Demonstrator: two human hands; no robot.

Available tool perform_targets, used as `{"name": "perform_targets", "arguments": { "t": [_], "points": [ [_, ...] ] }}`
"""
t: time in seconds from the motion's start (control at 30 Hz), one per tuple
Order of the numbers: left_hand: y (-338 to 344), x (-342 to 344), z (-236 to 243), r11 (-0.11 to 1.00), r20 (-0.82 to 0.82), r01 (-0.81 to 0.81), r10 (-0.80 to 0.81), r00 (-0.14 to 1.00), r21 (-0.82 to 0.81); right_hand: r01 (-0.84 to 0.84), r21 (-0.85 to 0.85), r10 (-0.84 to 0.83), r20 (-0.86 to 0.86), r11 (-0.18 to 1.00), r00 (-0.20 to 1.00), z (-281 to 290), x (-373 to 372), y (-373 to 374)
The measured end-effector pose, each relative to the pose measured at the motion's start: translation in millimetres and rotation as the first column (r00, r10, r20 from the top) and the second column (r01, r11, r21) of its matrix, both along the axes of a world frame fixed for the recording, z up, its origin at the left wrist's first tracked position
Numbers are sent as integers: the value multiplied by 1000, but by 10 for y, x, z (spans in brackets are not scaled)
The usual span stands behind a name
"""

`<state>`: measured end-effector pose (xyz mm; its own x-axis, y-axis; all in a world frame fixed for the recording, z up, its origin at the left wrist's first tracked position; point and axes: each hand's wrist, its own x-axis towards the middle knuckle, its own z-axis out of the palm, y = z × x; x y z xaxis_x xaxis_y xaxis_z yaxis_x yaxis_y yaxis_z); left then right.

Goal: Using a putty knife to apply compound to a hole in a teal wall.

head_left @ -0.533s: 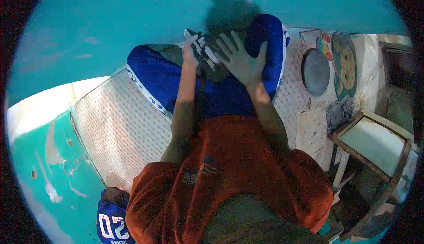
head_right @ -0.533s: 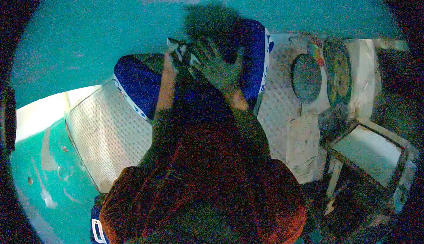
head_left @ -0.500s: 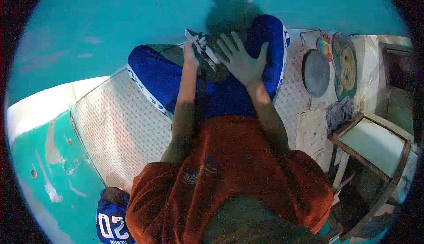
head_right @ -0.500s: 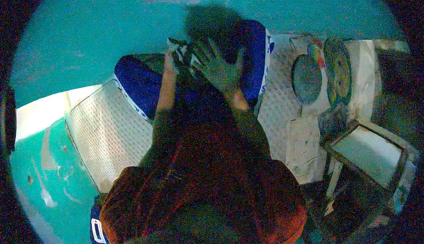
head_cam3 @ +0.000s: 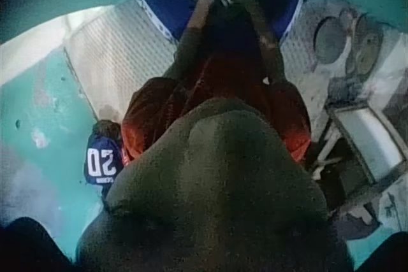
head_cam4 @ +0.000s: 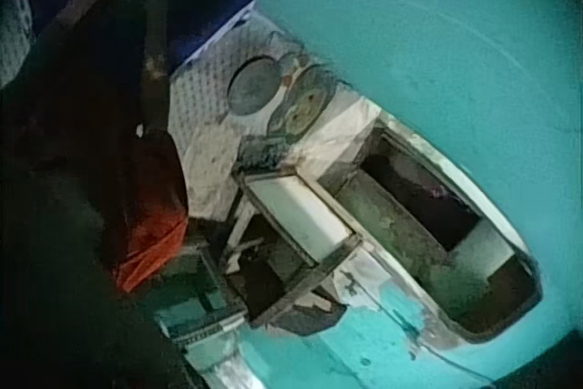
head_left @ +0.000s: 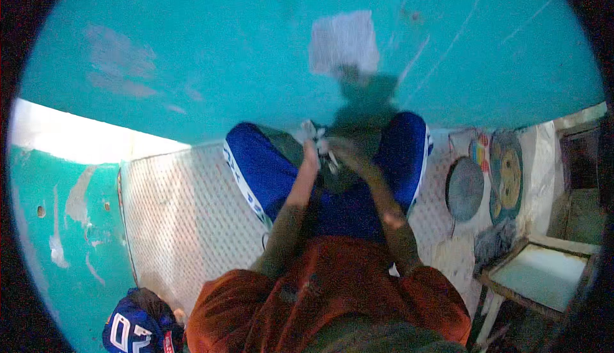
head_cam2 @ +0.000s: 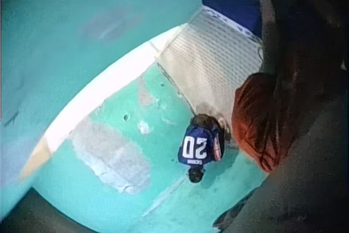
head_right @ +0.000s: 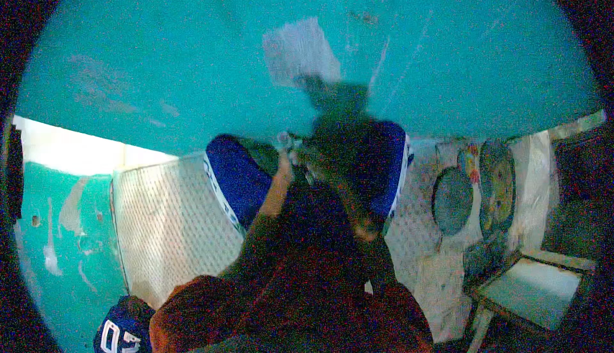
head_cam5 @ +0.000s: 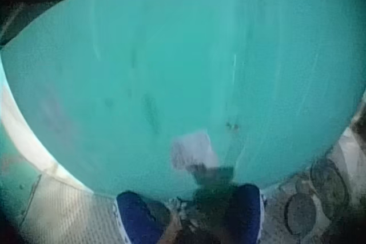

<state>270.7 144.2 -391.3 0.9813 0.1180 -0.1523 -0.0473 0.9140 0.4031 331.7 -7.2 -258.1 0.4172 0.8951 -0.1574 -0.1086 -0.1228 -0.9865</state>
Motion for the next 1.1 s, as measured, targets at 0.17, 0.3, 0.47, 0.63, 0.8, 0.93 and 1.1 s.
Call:
{"name": "perform_targets", "arguments": {
  "t": [0.17,0.3,0.47,0.63,0.8,0.93,1.1],
  "points": [
    [-117,-28,-437,947,-336,-207,283,898,244,196,-22,-94,821,980,564,-751,-485,242],
    [2,-59,-684,914,-41,-275,300,953,299,243,-188,-27,736,952,676,-550,-687,326],
    [12,141,-439,977,-10,-212,212,977,-37,180,-61,-72,757,982,649,-1042,-528,318],
    [-17,-42,-210,968,-223,-250,243,944,-6,270,16,-142,879,963,456,-623,-614,354],
    [-33,-75,-31,959,-314,-279,278,908,42,260,-112,-43,849,959,527,-446,-600,327],
    [-194,128,232,972,-335,-231,235,913,52,296,-232,-98,611,927,786,-1002,-513,289],
    [32,-209,89,939,-419,-333,338,843,88,328,-464,-130,409,823,903,130,-567,495]
  ]
}}
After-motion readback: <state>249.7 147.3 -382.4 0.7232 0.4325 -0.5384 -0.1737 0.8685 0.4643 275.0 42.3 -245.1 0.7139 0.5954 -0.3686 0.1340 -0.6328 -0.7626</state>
